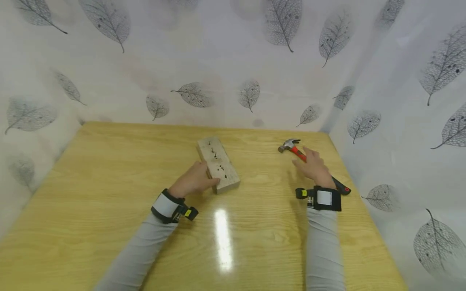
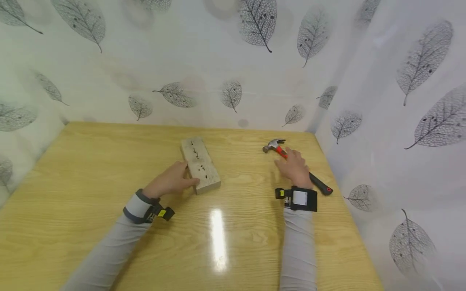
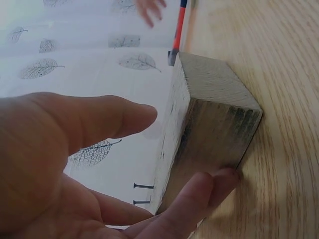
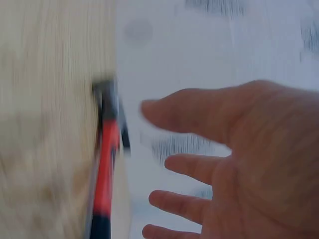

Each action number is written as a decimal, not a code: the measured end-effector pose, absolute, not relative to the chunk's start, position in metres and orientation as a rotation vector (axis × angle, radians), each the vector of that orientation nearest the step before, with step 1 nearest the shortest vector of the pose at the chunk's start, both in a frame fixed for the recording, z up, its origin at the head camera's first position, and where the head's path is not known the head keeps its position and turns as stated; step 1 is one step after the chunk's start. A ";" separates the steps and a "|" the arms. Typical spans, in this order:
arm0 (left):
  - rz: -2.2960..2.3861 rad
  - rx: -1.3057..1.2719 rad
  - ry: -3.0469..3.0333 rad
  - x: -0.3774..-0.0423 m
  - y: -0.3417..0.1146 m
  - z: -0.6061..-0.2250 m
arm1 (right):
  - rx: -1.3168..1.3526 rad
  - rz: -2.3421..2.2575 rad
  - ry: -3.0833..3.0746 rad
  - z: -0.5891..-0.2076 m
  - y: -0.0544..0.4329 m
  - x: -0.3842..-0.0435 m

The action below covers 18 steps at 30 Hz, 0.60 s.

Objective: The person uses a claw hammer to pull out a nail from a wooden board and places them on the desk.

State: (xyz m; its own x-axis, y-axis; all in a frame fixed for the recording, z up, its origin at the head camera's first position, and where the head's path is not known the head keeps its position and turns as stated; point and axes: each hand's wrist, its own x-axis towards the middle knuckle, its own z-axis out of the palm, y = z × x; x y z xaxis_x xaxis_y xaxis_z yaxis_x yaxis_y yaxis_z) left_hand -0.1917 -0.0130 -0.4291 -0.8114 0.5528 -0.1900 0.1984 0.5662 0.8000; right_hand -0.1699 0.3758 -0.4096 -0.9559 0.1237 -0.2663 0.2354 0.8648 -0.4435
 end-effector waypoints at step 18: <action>1.036 0.578 2.507 -0.201 -0.036 -0.411 | 0.552 -0.779 2.647 -0.428 0.477 -0.122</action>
State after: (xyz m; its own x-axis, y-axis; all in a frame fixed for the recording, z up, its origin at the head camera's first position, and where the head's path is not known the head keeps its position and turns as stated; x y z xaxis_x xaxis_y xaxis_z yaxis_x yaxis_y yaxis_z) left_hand -0.2007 -0.0360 -0.4112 -0.8491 0.4984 -0.1750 0.2294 0.6463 0.7278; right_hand -0.1223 0.4772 -0.4282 -0.8718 0.2699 -0.4089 0.4483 0.7760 -0.4436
